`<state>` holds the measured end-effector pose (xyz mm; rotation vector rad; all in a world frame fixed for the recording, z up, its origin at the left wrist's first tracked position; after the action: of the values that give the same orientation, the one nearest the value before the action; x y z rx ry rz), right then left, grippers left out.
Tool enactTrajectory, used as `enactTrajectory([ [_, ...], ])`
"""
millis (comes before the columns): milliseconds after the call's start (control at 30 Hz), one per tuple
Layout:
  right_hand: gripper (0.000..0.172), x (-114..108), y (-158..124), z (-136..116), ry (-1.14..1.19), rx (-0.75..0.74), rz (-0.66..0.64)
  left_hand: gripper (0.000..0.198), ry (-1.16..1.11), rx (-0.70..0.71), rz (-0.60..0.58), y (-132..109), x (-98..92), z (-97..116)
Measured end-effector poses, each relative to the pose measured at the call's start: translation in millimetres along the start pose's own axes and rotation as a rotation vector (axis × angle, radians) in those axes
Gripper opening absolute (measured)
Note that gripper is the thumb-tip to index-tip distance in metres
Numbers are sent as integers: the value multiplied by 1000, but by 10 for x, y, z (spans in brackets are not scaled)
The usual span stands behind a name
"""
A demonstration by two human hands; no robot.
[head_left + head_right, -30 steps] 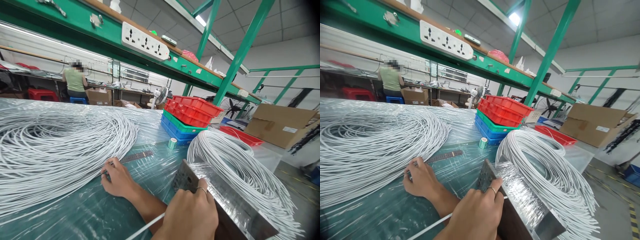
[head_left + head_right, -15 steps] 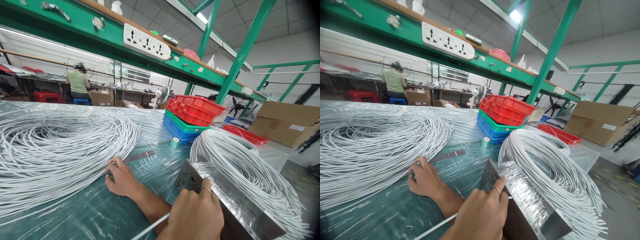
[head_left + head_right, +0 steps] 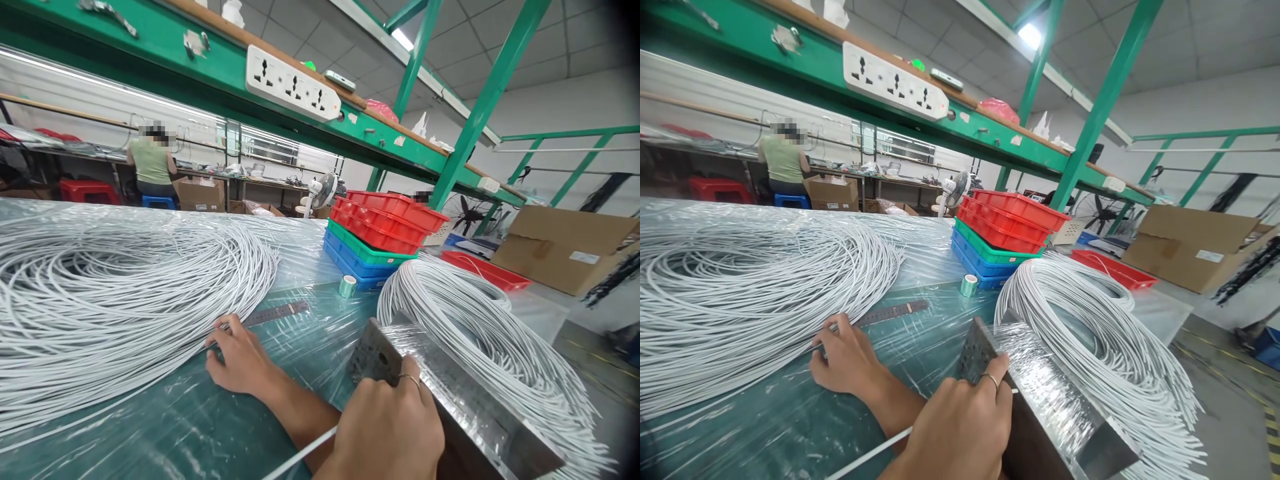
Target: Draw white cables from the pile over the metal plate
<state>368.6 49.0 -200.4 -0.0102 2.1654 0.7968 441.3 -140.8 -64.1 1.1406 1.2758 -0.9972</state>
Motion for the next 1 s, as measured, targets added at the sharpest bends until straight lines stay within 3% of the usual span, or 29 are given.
enactTrajectory([
  [133,15,-18,6,-16,4,-10,-17,42,-5,-13,-42,-19,-45,-14],
  [233,15,-49,9,-47,6,-15,-28,41,-39,-51,-70,0,45,12],
  [433,14,-32,10,-50,-8,-2,-17,50,10,-142,184,58,218,61],
  [567,14,1,11,-17,-8,4,-7,38,17,-89,87,16,132,42],
  [733,16,18,12,12,-7,8,-8,38,38,-54,84,-23,-37,7],
  [1000,14,13,14,0,-14,8,-6,38,21,-68,69,10,70,24],
])
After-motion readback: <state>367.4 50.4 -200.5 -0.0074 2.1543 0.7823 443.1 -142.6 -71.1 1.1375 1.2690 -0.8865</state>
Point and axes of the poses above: each hand's wrist, its own y-axis towards the middle knuckle, its own x-axis out of the palm, z = x × y, the point moved 5 cm from there along y, towards the middle knuckle, and after that the axes turned 10 degrees about y, right-handed, at the moved point
